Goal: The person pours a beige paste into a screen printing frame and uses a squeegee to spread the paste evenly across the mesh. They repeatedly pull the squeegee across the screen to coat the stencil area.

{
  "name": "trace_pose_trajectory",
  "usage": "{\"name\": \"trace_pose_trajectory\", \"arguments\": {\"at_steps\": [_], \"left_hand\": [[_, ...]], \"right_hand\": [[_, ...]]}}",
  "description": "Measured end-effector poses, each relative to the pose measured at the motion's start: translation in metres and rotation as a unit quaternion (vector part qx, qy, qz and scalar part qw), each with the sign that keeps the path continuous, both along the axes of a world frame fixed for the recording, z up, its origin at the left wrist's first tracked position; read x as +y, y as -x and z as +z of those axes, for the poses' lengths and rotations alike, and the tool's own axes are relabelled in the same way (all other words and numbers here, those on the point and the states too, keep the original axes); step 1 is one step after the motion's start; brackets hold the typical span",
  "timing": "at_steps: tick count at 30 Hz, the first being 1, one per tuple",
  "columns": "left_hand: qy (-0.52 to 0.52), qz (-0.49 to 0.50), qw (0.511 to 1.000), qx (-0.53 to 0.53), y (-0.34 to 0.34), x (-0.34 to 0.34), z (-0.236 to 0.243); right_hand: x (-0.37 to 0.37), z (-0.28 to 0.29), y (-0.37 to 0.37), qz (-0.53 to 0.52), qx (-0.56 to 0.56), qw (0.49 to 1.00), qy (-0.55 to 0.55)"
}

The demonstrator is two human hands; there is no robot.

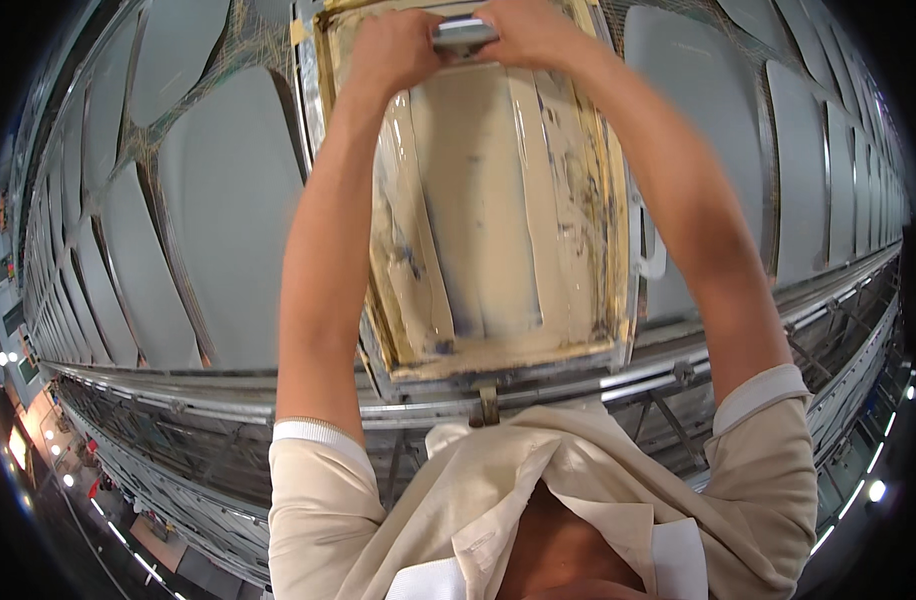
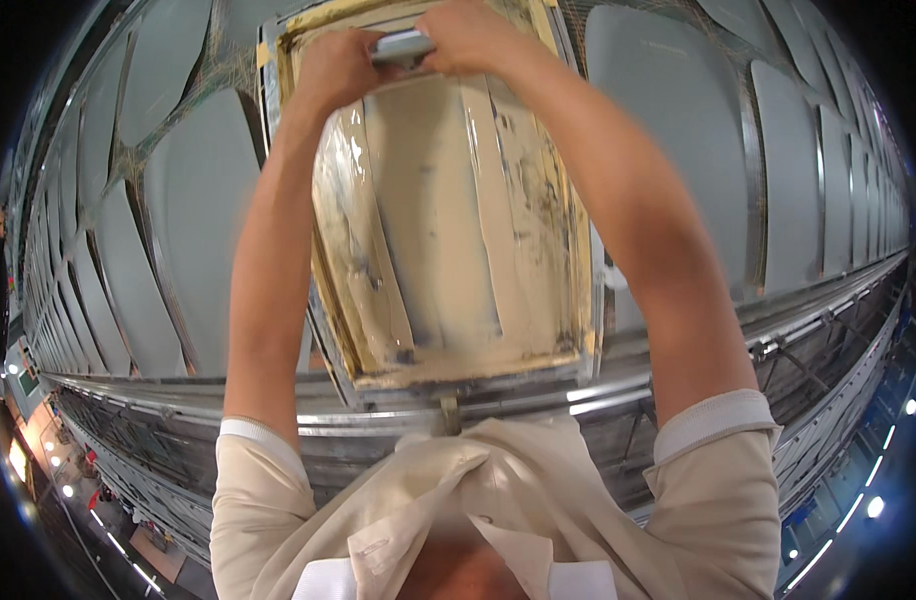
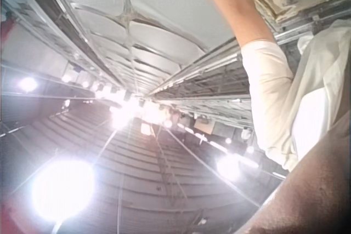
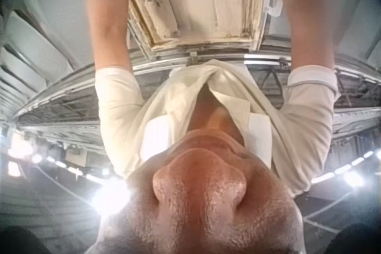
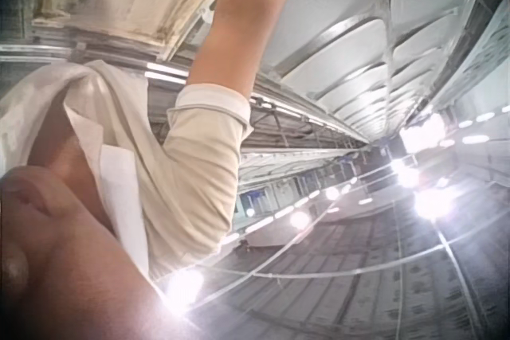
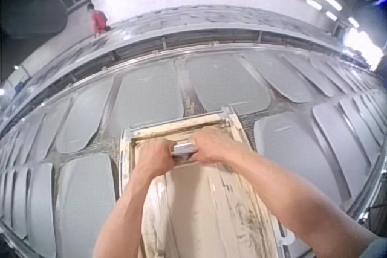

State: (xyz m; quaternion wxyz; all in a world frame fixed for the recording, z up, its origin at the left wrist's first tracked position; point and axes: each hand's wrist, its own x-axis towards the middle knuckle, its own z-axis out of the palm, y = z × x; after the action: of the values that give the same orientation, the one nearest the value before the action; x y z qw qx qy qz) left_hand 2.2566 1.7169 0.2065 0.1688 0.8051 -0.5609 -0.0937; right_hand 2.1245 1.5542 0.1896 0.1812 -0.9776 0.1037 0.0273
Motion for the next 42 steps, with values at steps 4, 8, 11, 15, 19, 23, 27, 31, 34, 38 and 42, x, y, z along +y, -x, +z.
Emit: {"name": "trace_pose_trajectory", "arguments": {"at_steps": [4, 8, 11, 15, 19, 23, 27, 31, 34, 38, 42], "left_hand": [[0.1, -0.038, 0.994, -0.027, 0.096, 0.098, -0.008], [0.051, -0.015, 0.998, -0.015, 0.211, 0.201, 0.004], [0.043, 0.002, 0.999, 0.024, 0.261, 0.248, 0.014], [0.043, 0.001, 0.999, 0.022, 0.253, 0.239, 0.022], [0.074, -0.008, 0.997, -0.016, 0.176, 0.167, 0.015], [0.061, -0.013, 0.995, -0.077, 0.057, 0.063, 0.012], [0.051, -0.014, 0.993, -0.108, -0.029, -0.024, 0.005], [0.009, 0.001, 0.999, -0.046, -0.066, -0.062, 0.0], [-0.019, 0.022, 1.0, 0.008, -0.067, -0.062, -0.002], [-0.027, 0.023, 0.999, -0.035, -0.044, -0.032, 0.001], [0.049, -0.006, 0.998, -0.05, 0.024, 0.028, -0.003]], "right_hand": [[0.098, 0.011, 0.108, 0.028, -0.084, 0.996, -0.018], [0.205, 0.023, 0.217, 0.009, -0.041, 0.997, -0.061], [0.25, 0.03, 0.267, 0.029, -0.085, 0.994, -0.068], [0.239, 0.038, 0.261, 0.041, -0.039, 0.996, -0.064], [0.167, 0.031, 0.183, 0.017, -0.044, 0.998, -0.039], [0.06, 0.024, 0.066, 0.036, -0.116, 0.992, -0.024], [-0.026, 0.028, -0.024, 0.009, -0.028, 0.999, -0.027], [-0.066, 0.0, -0.061, 0.03, -0.054, 0.998, -0.008], [-0.066, 0.002, -0.066, 0.021, -0.035, 0.999, -0.005], [-0.033, 0.018, -0.049, 0.016, -0.018, 1.0, -0.01], [0.023, 0.01, 0.022, 0.027, -0.023, 0.999, -0.03]]}}
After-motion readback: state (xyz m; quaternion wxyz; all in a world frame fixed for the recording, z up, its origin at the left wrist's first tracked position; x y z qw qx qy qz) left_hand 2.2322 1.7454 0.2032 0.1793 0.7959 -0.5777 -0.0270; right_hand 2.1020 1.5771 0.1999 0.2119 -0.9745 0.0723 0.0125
